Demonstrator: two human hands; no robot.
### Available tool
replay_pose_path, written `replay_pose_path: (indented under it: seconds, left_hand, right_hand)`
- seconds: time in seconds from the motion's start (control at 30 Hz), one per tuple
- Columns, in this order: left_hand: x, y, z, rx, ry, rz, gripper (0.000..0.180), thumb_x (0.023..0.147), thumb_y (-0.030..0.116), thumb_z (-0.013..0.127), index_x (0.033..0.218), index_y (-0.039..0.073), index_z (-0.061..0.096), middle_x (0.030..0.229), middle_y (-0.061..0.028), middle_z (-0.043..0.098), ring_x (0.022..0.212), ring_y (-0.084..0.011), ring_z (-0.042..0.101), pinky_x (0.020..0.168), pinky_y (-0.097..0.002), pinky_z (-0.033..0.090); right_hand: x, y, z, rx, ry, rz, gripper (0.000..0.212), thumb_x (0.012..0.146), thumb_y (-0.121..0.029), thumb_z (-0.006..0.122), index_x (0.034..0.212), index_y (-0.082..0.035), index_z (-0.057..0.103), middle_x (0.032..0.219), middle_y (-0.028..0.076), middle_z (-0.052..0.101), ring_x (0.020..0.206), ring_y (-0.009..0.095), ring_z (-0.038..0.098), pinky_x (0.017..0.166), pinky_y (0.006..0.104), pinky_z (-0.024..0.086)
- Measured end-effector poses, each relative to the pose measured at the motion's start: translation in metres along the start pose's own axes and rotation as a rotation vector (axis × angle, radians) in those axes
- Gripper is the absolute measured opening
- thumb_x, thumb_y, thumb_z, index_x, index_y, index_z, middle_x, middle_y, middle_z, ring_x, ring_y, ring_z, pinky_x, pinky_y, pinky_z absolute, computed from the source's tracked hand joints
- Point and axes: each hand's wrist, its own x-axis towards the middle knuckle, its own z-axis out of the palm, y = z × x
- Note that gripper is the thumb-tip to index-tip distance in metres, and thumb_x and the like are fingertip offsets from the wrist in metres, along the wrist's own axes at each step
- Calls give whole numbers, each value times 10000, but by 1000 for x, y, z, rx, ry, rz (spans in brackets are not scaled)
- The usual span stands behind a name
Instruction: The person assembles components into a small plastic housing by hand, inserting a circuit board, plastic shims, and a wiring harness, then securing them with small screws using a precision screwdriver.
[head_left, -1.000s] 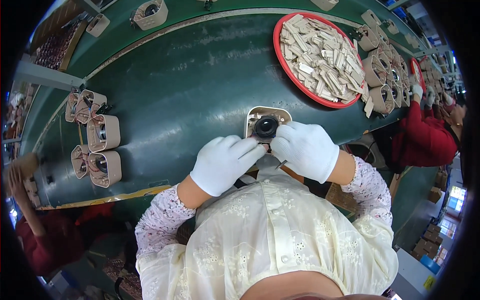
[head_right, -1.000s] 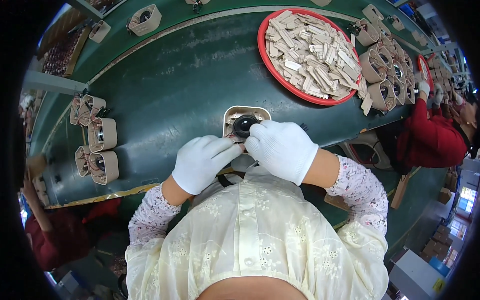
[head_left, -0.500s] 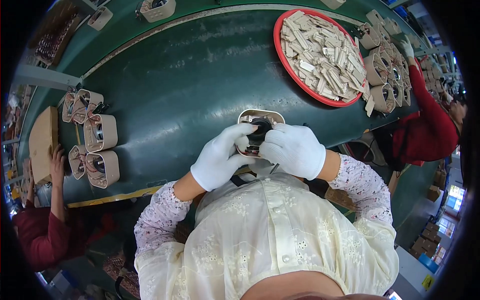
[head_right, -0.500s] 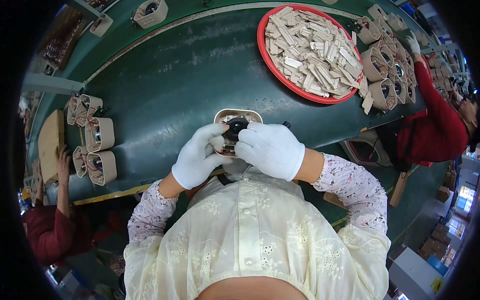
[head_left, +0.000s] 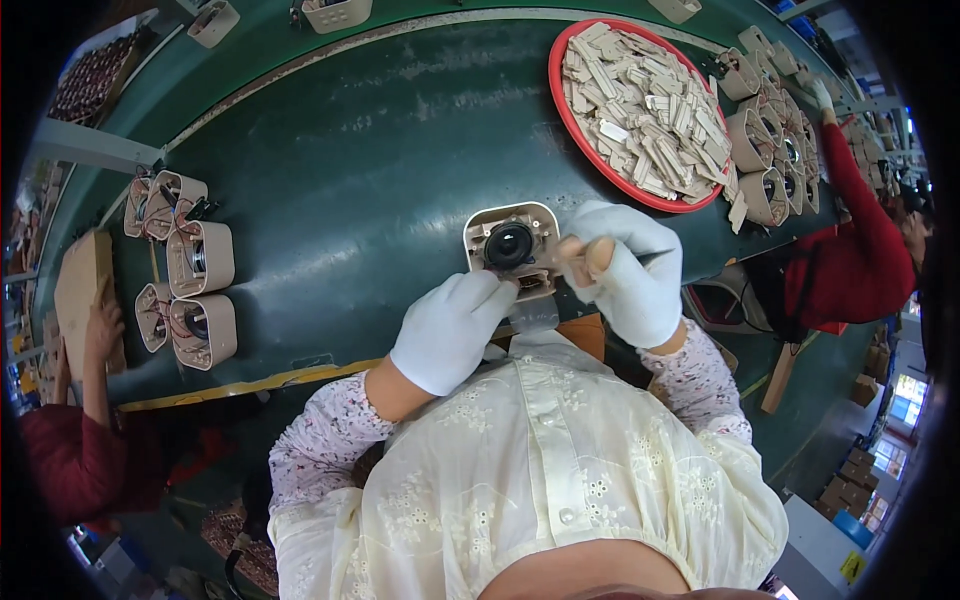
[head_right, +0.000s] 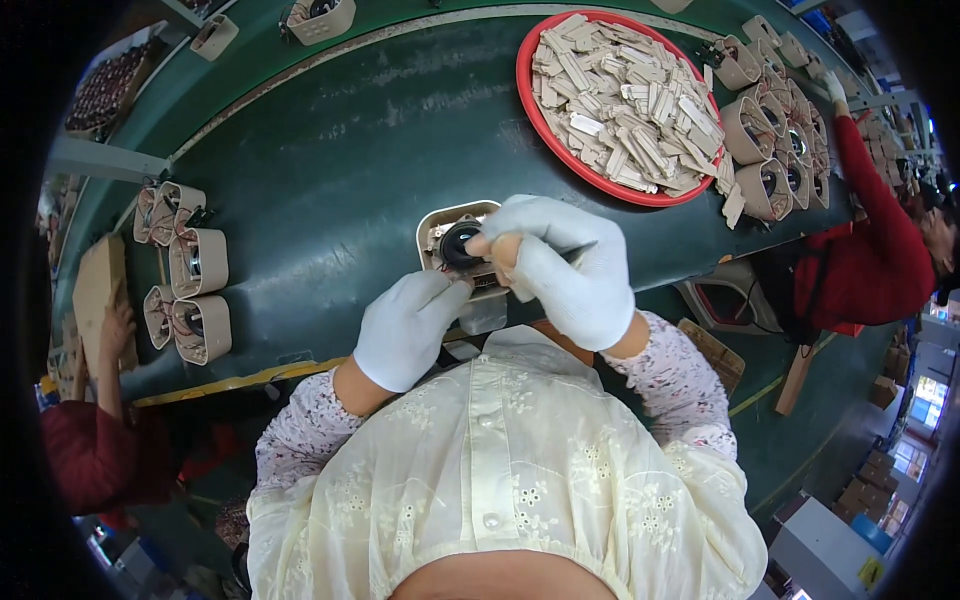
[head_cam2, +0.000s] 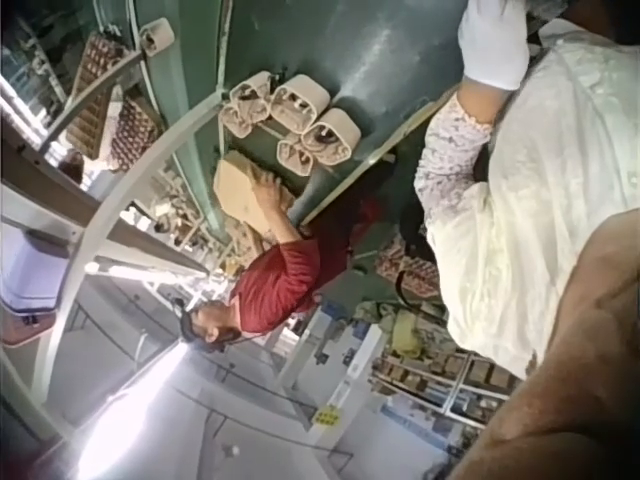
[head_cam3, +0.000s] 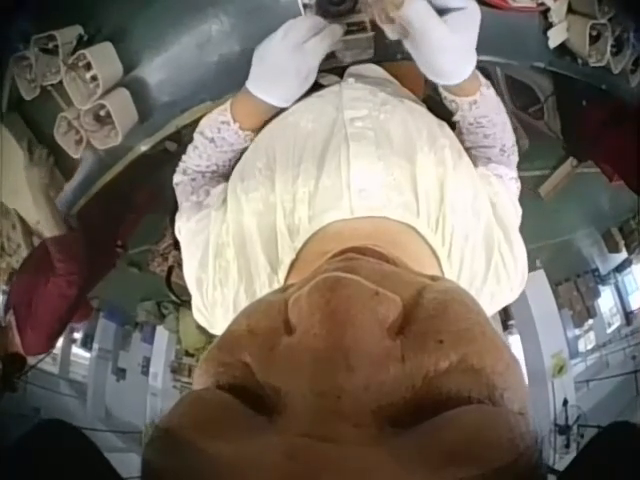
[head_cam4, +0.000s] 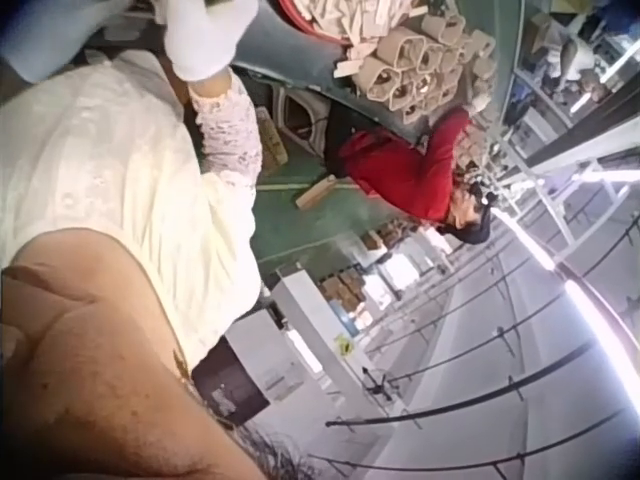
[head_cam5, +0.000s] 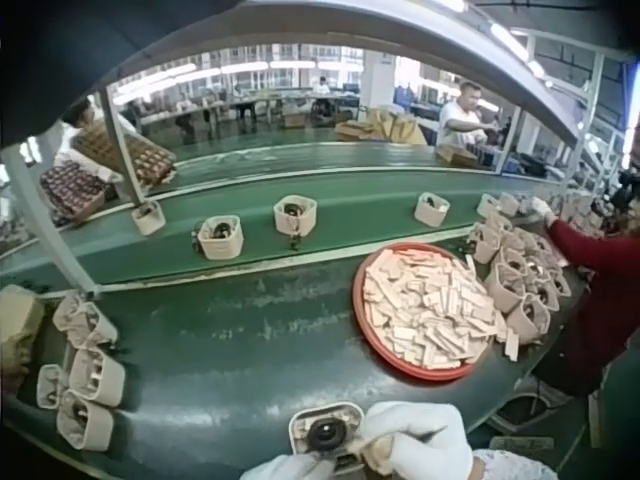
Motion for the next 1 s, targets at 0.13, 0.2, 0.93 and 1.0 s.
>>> replay_pose_path:
  seconds: [0.13,0.2,0.93,1.0]
  left_hand:
    - [5,3,3,-8,-17,-48,316,831,68,619,1137,92,694,1050,-83,654,937,-286,668,751,-368,567]
    - [4,0,5,2,7,-13,303,829,73,625,1122,97,702,1068,-79,659,936,-283,672,738,-368,570]
    - [19,-15,-16,-31,-33,119,332,831,170,784,1143,95,701,997,-79,711,814,-266,696,681,-355,571]
    - [17,-16,-16,17,-13,222,357,832,160,782,1172,98,691,994,-71,707,803,-260,689,668,-348,567]
  right_hand:
    - [-5,10,-2,198,25,90,270,1051,-180,562,1064,58,690,759,26,594,591,53,458,537,248,376]
    - [-5,12,5,122,22,3,273,1053,-184,561,1050,59,687,770,29,601,595,55,463,544,247,383]
    - [68,6,-104,-1631,243,-87,182,923,-209,685,1065,-122,759,992,110,670,921,333,681,781,418,542]
    - [82,16,-123,-1727,199,2,186,927,-230,679,1065,-133,757,1012,110,667,934,341,680,792,430,544]
